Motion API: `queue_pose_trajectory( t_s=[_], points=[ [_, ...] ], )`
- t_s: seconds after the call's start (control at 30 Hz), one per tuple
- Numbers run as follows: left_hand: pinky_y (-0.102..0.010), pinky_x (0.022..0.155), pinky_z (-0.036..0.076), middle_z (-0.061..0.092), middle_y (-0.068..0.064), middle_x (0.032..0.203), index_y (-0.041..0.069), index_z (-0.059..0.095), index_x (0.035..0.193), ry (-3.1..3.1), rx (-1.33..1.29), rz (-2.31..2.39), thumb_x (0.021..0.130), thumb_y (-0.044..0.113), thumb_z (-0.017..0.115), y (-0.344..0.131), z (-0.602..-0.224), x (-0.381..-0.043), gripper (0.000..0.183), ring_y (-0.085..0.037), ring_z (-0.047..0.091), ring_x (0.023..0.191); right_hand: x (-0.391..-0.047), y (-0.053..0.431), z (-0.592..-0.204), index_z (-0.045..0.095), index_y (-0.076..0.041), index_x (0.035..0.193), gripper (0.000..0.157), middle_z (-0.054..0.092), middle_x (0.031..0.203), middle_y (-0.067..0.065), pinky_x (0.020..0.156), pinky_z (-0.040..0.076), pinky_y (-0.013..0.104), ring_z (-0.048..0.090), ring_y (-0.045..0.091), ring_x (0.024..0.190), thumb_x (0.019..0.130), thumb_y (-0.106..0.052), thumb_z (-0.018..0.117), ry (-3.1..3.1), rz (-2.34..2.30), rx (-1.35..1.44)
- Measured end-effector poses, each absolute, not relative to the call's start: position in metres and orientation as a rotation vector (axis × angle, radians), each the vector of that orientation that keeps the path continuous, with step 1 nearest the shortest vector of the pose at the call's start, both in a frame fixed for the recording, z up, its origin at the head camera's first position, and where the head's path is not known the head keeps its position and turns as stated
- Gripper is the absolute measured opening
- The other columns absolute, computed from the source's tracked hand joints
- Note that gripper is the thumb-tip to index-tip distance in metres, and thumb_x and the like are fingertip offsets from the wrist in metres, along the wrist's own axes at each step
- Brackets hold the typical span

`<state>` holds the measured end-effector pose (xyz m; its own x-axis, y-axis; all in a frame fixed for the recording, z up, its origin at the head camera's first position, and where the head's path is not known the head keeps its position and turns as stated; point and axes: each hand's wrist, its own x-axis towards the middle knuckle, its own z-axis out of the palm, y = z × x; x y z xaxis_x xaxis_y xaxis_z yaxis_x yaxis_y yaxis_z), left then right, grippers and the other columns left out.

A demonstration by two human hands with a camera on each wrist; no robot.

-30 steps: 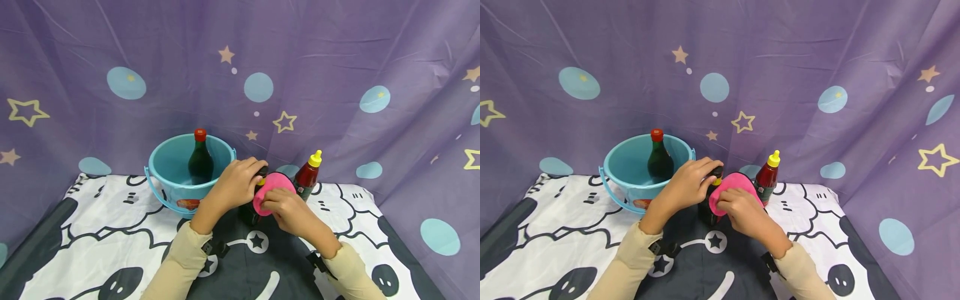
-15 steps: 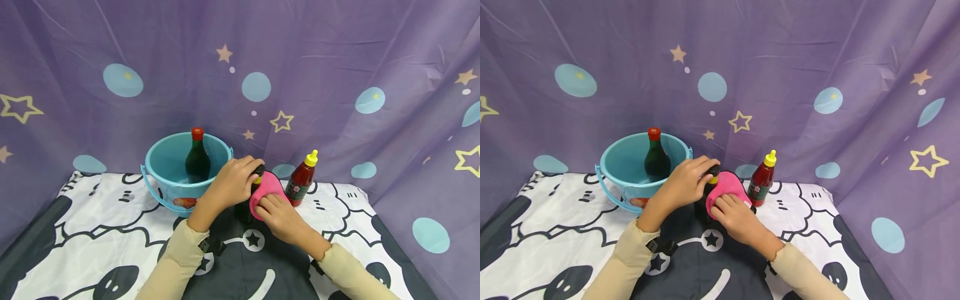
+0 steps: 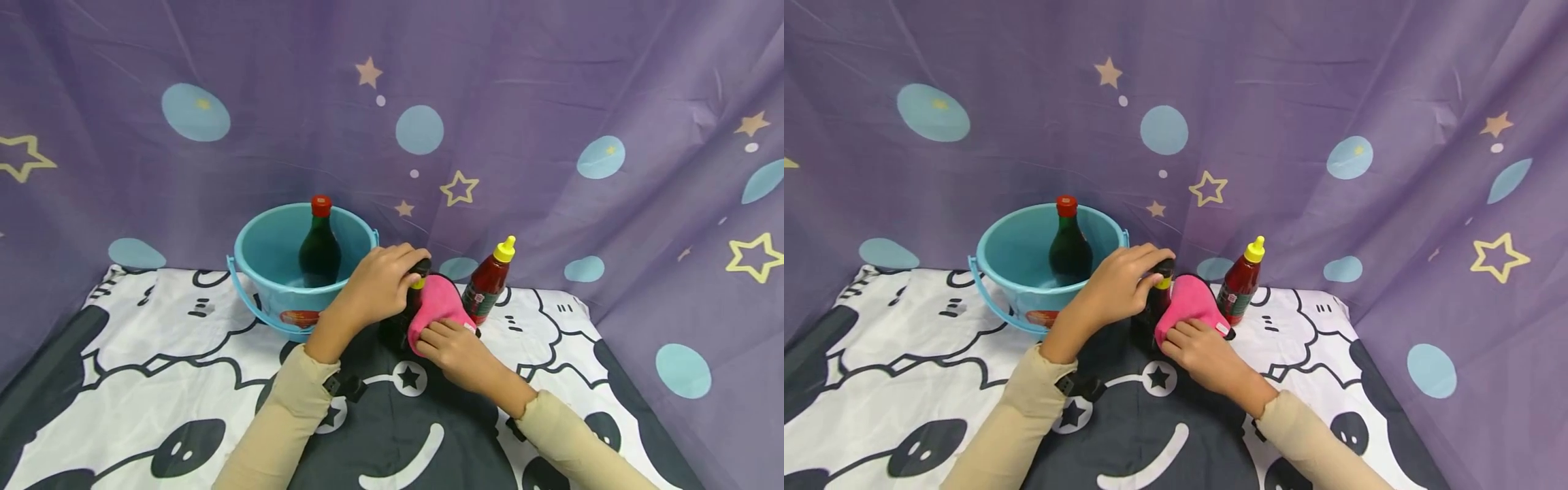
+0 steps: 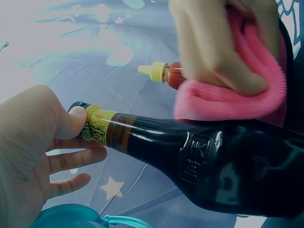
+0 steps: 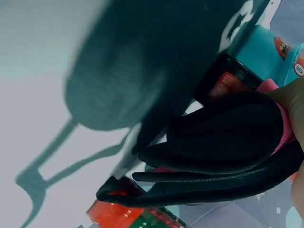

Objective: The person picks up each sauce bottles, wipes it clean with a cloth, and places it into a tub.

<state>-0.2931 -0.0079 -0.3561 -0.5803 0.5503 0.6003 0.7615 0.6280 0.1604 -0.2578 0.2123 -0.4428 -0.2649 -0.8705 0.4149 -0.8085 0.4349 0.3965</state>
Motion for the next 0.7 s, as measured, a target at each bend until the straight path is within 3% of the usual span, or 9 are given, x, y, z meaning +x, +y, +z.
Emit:
queue_pose_trajectory(
  t_s=[0.3,0.7],
  points=[
    [-0.043,0.091,0.054,0.069,-0.008,0.113,0.008,0.065,0.132,-2.367,-1.000,-0.512,0.100,0.015,0.062,-0.006,-0.357,-0.290,0.033,-0.023,0.067,0.101,-0.251,0.209,-0.447,0.072,-0.018,0.096,0.028,0.071,0.094,-0.005,0.093,0.051,0.036,0.063,0.018,0.093,0.074,-0.007,0.085,-2.286,-0.255,1.375],
    [-0.043,0.094,0.054,0.069,-0.008,0.113,0.008,0.064,0.132,-2.351,-0.995,-0.496,0.099,0.014,0.063,-0.004,-0.359,-0.287,0.034,-0.023,0.067,0.101,-0.244,0.208,-0.454,0.076,-0.022,0.100,0.025,0.067,0.091,-0.005,0.093,0.047,0.036,0.063,0.017,0.092,0.080,-0.009,0.083,-2.411,-0.421,1.302]
  ],
)
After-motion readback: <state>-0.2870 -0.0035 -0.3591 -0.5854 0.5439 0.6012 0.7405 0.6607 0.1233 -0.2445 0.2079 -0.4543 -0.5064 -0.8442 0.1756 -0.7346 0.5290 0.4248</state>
